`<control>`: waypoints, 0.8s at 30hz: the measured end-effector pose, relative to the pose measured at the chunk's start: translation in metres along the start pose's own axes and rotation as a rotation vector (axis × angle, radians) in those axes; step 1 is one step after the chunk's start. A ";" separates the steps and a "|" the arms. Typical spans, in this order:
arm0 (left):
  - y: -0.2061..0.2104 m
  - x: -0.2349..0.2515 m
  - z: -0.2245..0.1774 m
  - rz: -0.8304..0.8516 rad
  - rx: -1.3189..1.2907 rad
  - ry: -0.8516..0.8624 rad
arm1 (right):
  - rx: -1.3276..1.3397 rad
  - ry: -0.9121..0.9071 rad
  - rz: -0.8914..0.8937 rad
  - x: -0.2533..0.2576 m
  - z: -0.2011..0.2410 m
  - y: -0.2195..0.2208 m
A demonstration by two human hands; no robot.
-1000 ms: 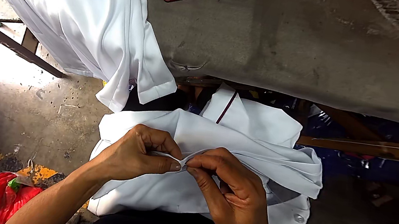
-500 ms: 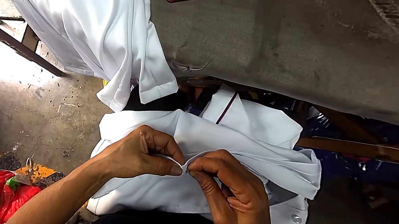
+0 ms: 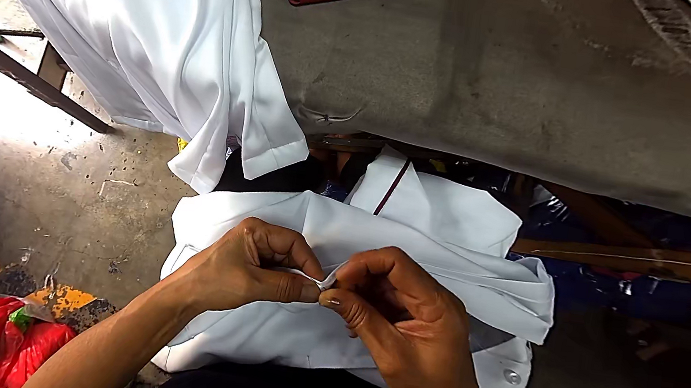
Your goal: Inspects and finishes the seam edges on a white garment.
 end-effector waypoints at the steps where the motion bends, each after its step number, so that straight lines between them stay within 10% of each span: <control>1: -0.001 0.000 0.000 -0.017 0.005 0.012 | -0.073 -0.008 0.005 0.001 0.002 -0.003; 6: 0.001 0.001 -0.001 -0.113 0.093 0.031 | -0.560 -0.181 -0.158 -0.003 0.027 -0.010; 24: 0.010 0.002 -0.007 -0.203 0.151 0.102 | -0.583 -0.166 -0.101 -0.001 0.030 0.001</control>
Point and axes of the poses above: each hand's wrist, its own x-axis towards the middle knuckle, its own y-axis out of the palm, z = x × y, the point moved 4 cm from there along x, towards the middle knuckle, and after that the axes turned 12 degrees about -x, right-handed, at the moved point
